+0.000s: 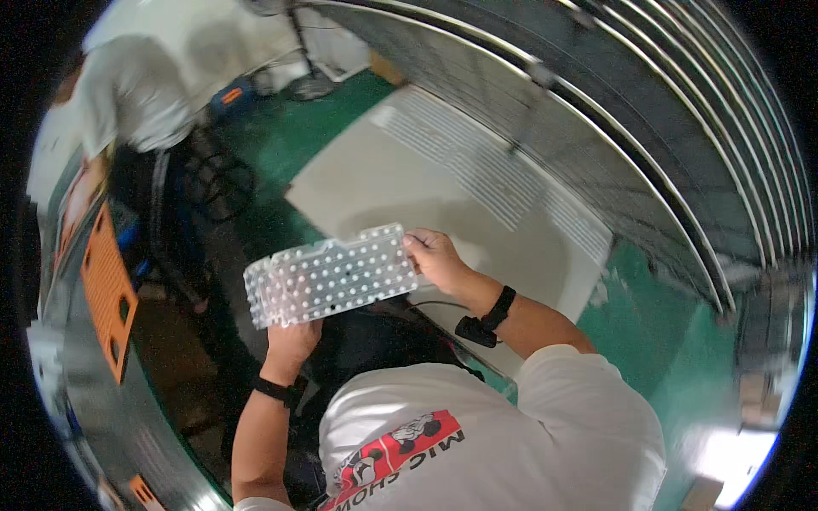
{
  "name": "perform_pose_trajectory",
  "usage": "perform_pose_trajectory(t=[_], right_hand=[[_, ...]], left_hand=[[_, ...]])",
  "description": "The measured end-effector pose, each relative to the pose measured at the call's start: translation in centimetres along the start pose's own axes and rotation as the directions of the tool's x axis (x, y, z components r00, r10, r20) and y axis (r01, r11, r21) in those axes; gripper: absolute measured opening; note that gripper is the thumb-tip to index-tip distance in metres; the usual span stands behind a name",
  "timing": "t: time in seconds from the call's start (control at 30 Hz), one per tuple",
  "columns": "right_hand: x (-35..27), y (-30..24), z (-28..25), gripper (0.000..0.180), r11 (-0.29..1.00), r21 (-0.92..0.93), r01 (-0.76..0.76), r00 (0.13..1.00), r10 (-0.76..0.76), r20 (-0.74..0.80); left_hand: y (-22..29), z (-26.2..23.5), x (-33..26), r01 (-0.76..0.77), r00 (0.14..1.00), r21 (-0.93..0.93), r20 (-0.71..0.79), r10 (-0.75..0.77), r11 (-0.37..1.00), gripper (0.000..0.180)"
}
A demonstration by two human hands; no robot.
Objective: Assembling electronic components by placing them into an alignment jig and inspecting the result.
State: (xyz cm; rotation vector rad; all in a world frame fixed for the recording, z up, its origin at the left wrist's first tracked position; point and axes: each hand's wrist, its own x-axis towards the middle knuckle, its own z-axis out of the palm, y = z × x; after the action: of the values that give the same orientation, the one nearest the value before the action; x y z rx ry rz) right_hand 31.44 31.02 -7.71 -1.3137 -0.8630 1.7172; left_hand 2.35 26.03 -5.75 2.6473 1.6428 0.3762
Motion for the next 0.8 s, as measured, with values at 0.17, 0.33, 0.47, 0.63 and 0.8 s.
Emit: perform_pose_trajectory(t=[0.17,0.33,0.47,0.63,0.8], right_hand=[[-6.9,3.4,-5.1,0.023,0.96,0.216,0.178,0.931,-0.092,-0.354],[-10.2,9.9,-17.5,0.021,0.94,0.257,0.224,0.781,-0.015,-0.625],[-15.3,16.4,-25.1,0.024,0.918,0.364,0.154,0.61,0.202,-0.766],[-16.4,19.9,-30.4,0.021,0.918,0.396,0.017,0.383,0.36,-0.851],[-15.4,21.0,-34.1,0.024,0.948,0.268,-0.17,0.334,0.312,-0.889]], left_hand=[[3.5,-4.3,3.9,-0.303,0.935,0.013,0.195,0.295,0.953,0.066],[6.7,-3.1,6.7,-0.39,0.882,0.084,0.318,0.347,0.917,0.066],[3.2,-5.1,4.1,-0.174,0.921,0.042,0.36,0.148,0.984,0.069],[-2.4,-6.7,-0.8,0.071,0.937,0.173,0.325,-0.125,0.982,0.074],[-4.4,-8.5,-5.1,0.143,0.942,0.234,0.267,-0.205,0.962,0.073]])
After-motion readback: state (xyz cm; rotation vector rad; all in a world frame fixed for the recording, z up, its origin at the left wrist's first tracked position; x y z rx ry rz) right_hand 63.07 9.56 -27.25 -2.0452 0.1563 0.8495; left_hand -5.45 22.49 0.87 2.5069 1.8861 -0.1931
